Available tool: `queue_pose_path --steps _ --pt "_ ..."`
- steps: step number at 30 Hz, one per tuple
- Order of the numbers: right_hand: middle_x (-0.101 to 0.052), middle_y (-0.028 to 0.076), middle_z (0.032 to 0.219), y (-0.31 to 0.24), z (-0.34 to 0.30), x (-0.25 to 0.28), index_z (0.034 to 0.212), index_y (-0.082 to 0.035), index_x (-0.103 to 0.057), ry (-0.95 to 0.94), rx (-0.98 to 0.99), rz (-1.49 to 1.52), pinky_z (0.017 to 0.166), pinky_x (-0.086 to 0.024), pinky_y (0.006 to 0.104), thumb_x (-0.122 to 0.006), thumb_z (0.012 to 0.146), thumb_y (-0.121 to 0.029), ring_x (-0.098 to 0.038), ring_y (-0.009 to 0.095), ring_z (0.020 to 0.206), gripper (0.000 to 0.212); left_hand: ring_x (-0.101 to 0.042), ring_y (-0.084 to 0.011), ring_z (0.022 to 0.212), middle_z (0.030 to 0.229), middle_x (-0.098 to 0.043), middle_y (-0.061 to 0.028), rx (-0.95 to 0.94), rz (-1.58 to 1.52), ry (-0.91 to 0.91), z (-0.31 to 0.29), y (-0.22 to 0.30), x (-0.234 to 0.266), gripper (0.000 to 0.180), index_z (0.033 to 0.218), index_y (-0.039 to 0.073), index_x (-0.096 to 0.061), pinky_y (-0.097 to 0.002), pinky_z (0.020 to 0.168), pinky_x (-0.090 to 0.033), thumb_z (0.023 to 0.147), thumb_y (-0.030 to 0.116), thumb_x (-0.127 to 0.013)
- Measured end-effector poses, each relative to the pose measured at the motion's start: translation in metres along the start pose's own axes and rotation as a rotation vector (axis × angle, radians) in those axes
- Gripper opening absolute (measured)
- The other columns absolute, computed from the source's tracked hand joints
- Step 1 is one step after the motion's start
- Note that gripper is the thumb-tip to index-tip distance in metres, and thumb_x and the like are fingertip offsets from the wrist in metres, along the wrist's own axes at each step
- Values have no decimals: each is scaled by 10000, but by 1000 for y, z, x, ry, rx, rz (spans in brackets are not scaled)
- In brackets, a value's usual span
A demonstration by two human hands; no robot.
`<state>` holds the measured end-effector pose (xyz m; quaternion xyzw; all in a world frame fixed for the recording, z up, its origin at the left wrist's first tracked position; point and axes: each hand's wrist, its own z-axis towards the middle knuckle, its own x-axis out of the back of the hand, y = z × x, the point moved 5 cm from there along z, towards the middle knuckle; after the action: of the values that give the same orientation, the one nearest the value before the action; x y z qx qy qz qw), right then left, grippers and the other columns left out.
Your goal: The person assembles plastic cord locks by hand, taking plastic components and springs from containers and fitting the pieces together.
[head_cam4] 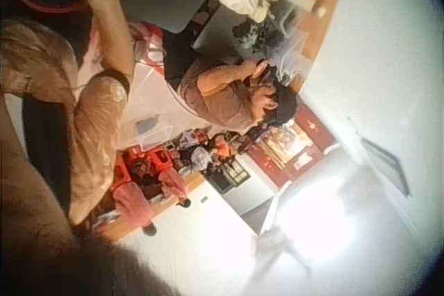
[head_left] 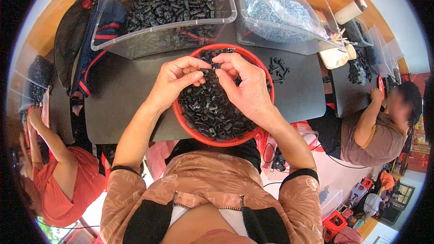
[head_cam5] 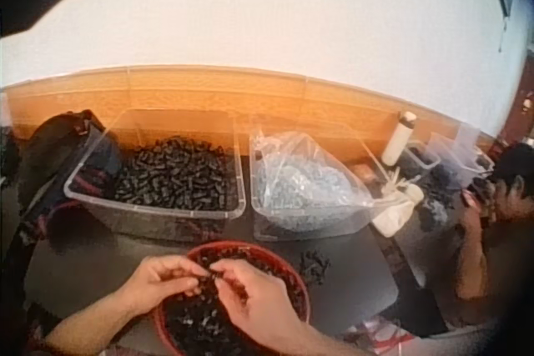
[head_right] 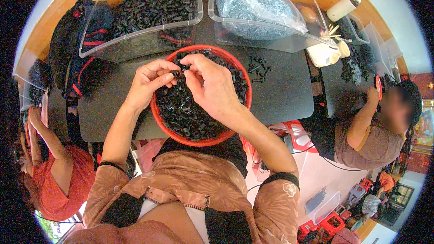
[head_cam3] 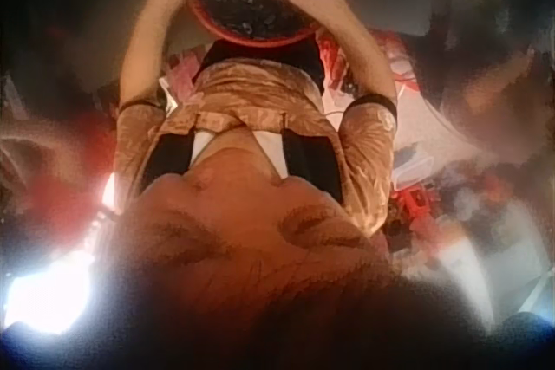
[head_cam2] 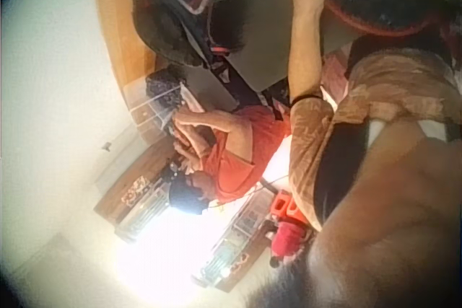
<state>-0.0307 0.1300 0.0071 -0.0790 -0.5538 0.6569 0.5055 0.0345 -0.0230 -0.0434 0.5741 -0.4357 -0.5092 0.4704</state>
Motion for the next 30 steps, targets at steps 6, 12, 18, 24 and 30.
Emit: queue_pose_path --steps 6,12,18,24,30 --pt "-609 107 701 -2 1 -2 1053 -29 -532 -13 -49 104 563 -489 310 -599 822 13 -632 193 611 244 -562 -76 776 881 -641 -12 -23 1 -13 0 -1 -1 179 1048 27 -638 -229 722 -462 881 85 -611" --pt "-606 107 685 -5 1 -5 1067 -24 -509 -74 -70 101 560 -488 318 -597 821 14 -633 205 603 264 -550 -70 766 888 -644 -11 -30 3 9 0 -1 0 177 1050 21 -640 -226 718 -457 883 65 -599" --pt "-624 82 714 -4 1 -7 1085 -19 -513 -100 -76 55 588 -480 280 -607 821 12 -607 145 625 281 -536 -66 744 856 -640 -5 -36 134 7 -1 1 -3 179 1052 9 -641 -224 703 -458 887 51 -587" --pt "-644 26 764 14 3 -12 1111 -9 -529 -208 -282 334 628 -469 209 -658 829 -33 -581 58 673 312 -560 -65 747 854 -639 -9 -28 92 -52 -2 2 -3 170 1039 12 -648 -221 699 -472 885 46 -583" --pt "-637 9 766 26 6 -17 1075 -14 -579 -269 -401 467 607 -444 189 -685 838 -112 -569 47 669 278 -576 -79 757 872 -648 -32 -35 -50 -118 -3 3 0 188 1056 9 -638 -226 706 -477 880 57 -591"
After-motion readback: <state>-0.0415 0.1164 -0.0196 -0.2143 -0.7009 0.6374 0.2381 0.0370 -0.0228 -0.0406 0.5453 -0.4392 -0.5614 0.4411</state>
